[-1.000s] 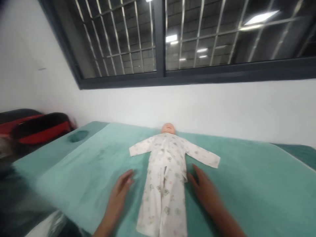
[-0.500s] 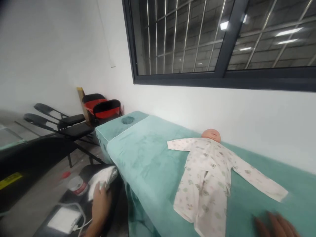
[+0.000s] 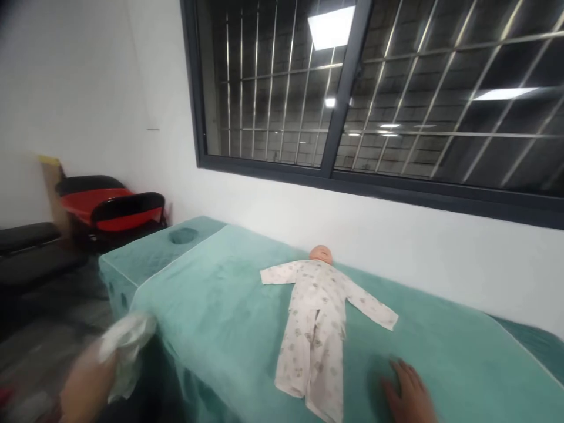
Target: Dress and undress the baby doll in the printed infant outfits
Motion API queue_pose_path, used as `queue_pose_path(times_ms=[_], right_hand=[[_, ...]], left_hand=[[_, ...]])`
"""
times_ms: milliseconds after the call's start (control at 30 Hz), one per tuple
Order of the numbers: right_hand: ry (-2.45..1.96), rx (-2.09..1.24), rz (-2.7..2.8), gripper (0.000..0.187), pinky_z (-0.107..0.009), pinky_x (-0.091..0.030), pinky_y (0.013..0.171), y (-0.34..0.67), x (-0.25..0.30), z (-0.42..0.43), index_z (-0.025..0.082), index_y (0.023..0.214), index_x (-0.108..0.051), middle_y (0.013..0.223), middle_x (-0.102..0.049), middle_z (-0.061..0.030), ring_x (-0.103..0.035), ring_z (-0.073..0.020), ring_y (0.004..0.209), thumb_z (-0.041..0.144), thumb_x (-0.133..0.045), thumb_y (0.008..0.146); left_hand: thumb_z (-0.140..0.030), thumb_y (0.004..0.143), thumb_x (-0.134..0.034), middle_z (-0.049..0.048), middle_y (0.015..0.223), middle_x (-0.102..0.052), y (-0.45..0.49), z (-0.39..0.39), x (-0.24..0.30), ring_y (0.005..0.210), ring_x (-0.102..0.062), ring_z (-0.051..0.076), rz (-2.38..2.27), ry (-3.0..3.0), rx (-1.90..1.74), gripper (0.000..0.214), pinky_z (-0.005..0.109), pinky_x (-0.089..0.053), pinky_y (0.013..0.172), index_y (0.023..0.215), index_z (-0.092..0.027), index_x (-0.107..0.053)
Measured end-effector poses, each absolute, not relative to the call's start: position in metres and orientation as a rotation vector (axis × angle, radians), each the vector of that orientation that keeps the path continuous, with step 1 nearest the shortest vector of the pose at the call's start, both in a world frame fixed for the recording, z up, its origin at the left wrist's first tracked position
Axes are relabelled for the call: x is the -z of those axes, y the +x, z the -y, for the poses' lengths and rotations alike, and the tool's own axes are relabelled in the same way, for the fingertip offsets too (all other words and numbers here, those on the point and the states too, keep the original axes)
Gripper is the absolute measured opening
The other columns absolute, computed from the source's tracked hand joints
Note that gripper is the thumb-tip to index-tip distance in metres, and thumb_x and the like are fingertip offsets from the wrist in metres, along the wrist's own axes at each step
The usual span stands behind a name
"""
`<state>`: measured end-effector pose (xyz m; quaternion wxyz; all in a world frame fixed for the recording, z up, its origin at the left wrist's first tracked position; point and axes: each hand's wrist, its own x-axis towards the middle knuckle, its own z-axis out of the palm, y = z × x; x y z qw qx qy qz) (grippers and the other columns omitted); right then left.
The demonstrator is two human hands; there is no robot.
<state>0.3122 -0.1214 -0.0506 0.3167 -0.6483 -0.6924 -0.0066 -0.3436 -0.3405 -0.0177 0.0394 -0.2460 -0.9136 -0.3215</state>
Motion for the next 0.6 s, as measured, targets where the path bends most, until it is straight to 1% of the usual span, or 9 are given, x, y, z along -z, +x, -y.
queue_pose_path(times_ms=[67, 133, 200, 267, 333, 367, 400, 500, 600], right_hand=[[-1.66, -0.02, 1.732, 0.054, -0.055, -0.036, 0.107, 0.281, 0.023, 0.132, 0.017, 0.111, -0.064, 0.127, -0.059, -0.0202, -0.049, -0.0407, 0.125, 0.051, -0.049, 0.072], [-1.576, -0.098, 1.698, 0.071, -0.054, -0.028, 0.112, 0.231, -0.018, 0.139, 0.013, 0.135, -0.047, 0.146, -0.042, -0.0193, -0.036, -0.0373, 0.136, 0.053, -0.052, 0.077], [-1.371, -0.31, 1.763, 0.082, -0.05, -0.022, 0.116, 0.173, -0.064, 0.143, 0.021, 0.148, -0.027, 0.154, -0.031, -0.0113, -0.027, -0.0304, 0.142, 0.051, -0.058, 0.079], [-1.098, -0.617, 1.851, 0.098, -0.049, -0.019, 0.117, 0.121, -0.104, 0.143, 0.027, 0.151, -0.018, 0.158, -0.021, -0.0076, -0.021, -0.0286, 0.144, 0.049, -0.071, 0.071], [-0.848, -0.921, 1.814, 0.115, -0.05, -0.026, 0.113, 0.083, -0.13, 0.143, 0.03, 0.152, -0.013, 0.159, -0.018, -0.0092, -0.023, -0.0299, 0.144, 0.047, -0.081, 0.06], [-0.733, -1.056, 1.767, 0.115, -0.05, -0.031, 0.11, 0.071, -0.136, 0.144, 0.031, 0.151, -0.014, 0.157, -0.023, -0.0098, -0.03, -0.0301, 0.141, 0.047, -0.082, 0.06], [-0.655, -1.132, 1.721, 0.105, -0.049, -0.034, 0.108, 0.064, -0.139, 0.144, 0.03, 0.149, -0.023, 0.152, -0.035, -0.0101, -0.04, -0.0299, 0.135, 0.048, -0.08, 0.063], [-0.653, -1.1, 1.556, 0.066, -0.046, -0.037, 0.106, 0.069, -0.134, 0.147, 0.026, 0.134, -0.05, 0.124, -0.064, -0.007, -0.056, -0.028, 0.119, 0.05, -0.069, 0.075], [-0.79, -0.959, 1.395, 0.052, -0.045, -0.038, 0.105, 0.112, -0.129, 0.143, 0.022, 0.121, -0.06, 0.115, -0.068, -0.0094, -0.056, -0.029, 0.117, 0.05, -0.064, 0.078]], left_hand=[[-0.041, 0.082, -0.043, 0.0157, 0.119, -0.062, -0.323, 0.328, -0.015, 0.105, -0.06, 0.037, 2.663, -0.723, 1.186, 0.046, 0.047, -0.048, 0.084, 0.12, -0.017, -0.054], [-0.038, 0.078, -0.048, 0.0126, 0.113, -0.064, -0.288, 0.307, -0.05, 0.101, -0.061, 0.034, 2.523, -0.774, 1.383, 0.046, 0.044, -0.047, 0.086, 0.119, -0.018, -0.054], [-0.034, 0.075, -0.049, 0.01, 0.11, -0.064, -0.242, 0.28, -0.084, 0.1, -0.06, 0.03, 2.394, -0.94, 1.623, 0.042, 0.04, -0.046, 0.089, 0.113, -0.018, -0.056], [-0.031, 0.073, -0.05, 0.0083, 0.11, -0.064, -0.191, 0.251, -0.113, 0.101, -0.059, 0.028, 2.268, -1.165, 1.857, 0.039, 0.036, -0.046, 0.089, 0.11, -0.018, -0.058], [-0.029, 0.073, -0.053, 0.0065, 0.107, -0.065, -0.142, 0.226, -0.136, 0.1, -0.059, 0.026, 2.107, -1.414, 2.105, 0.035, 0.033, -0.047, 0.09, 0.106, -0.02, -0.06], [-0.028, 0.072, -0.056, 0.0055, 0.106, -0.066, -0.12, 0.217, -0.143, 0.1, -0.06, 0.025, 2.049, -1.564, 2.211, 0.034, 0.032, -0.046, 0.09, 0.104, -0.02, -0.062], [-0.027, 0.071, -0.058, 0.0049, 0.105, -0.066, -0.099, 0.209, -0.149, 0.099, -0.06, 0.024, 2.006, -1.645, 2.318, 0.033, 0.032, -0.047, 0.09, 0.104, -0.021, -0.062], [-0.023, 0.071, -0.063, 0.0054, 0.113, -0.066, -0.054, 0.198, -0.154, 0.108, -0.058, 0.025, 1.927, -1.961, 2.491, 0.038, 0.033, -0.043, 0.097, 0.108, -0.021, -0.064], [-0.02, 0.07, -0.069, 0.0054, 0.129, -0.06, -0.031, 0.194, -0.147, 0.121, -0.052, 0.026, 1.869, -2.415, 2.449, 0.051, 0.033, -0.039, 0.103, 0.12, -0.024, -0.062]])
